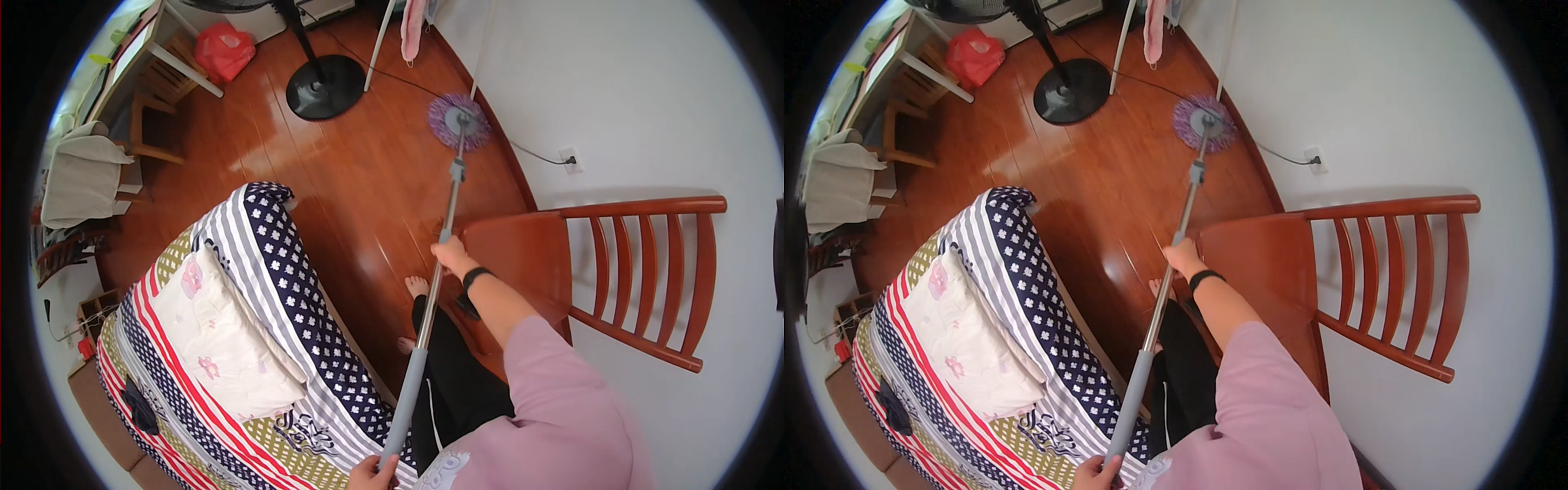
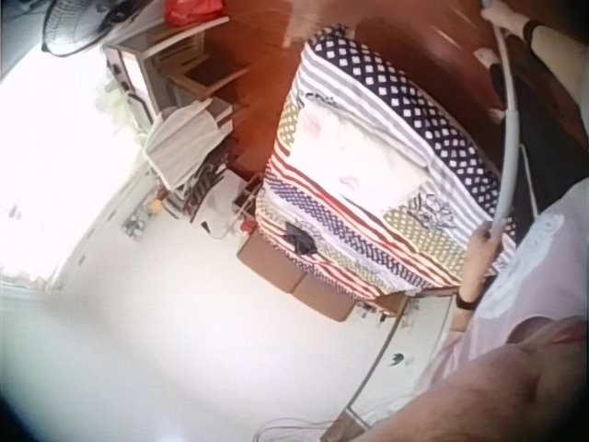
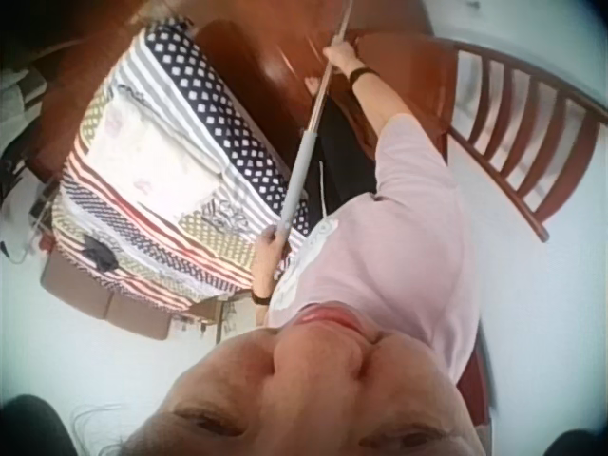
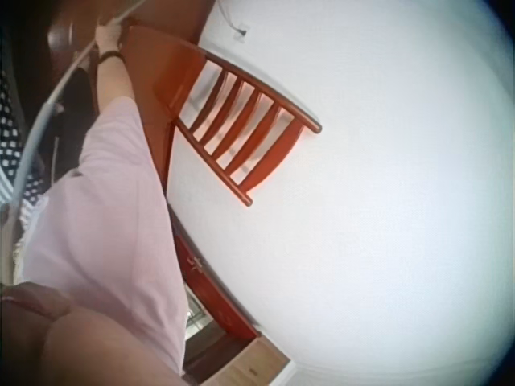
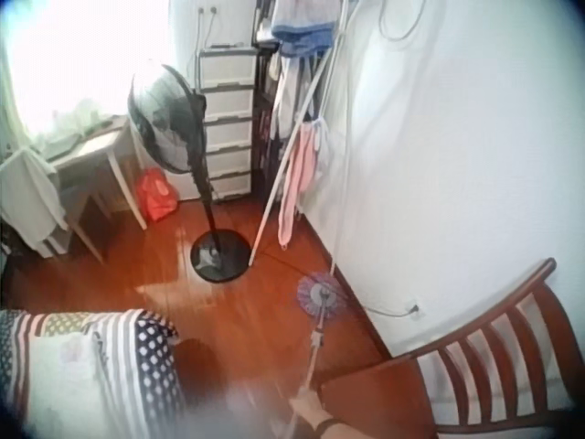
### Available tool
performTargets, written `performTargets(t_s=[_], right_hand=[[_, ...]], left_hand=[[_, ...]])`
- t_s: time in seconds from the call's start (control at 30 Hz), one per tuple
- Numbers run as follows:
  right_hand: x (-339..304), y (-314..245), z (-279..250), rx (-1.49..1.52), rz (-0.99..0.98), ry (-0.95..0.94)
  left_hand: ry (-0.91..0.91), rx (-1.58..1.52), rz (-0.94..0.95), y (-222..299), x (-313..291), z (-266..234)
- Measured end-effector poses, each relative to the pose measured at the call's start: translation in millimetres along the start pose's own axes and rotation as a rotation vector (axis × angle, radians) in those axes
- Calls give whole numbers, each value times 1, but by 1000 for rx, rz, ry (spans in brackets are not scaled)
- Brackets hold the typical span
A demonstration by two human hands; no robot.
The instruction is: The person moves a green basin onto a washing machine, picks up a mop, and cleans the wooden floor in a bedroom, mopping around a bed and moving furniture to reach corners.
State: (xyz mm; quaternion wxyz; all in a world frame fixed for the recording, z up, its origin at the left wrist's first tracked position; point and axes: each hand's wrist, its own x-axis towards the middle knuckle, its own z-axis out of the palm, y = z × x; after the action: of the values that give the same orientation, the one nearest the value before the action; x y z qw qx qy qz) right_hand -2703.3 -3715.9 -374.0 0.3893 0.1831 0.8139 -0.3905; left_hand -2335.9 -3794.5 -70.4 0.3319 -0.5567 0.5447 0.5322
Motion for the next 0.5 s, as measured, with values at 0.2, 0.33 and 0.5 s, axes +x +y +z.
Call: performTargets(t_s=[0.2, 0.33, 0.5], right_hand=[[-50, 46, 27, 176, 154, 13], [-141, 27, 80, 193, 258, -173], [-265, 4, 139, 50, 153, -332]], left_hand=[[146, 112, -67, 17, -71, -68], [298, 326, 3, 1, -141, -111], [576, 141, -350, -19, -256, -120]])
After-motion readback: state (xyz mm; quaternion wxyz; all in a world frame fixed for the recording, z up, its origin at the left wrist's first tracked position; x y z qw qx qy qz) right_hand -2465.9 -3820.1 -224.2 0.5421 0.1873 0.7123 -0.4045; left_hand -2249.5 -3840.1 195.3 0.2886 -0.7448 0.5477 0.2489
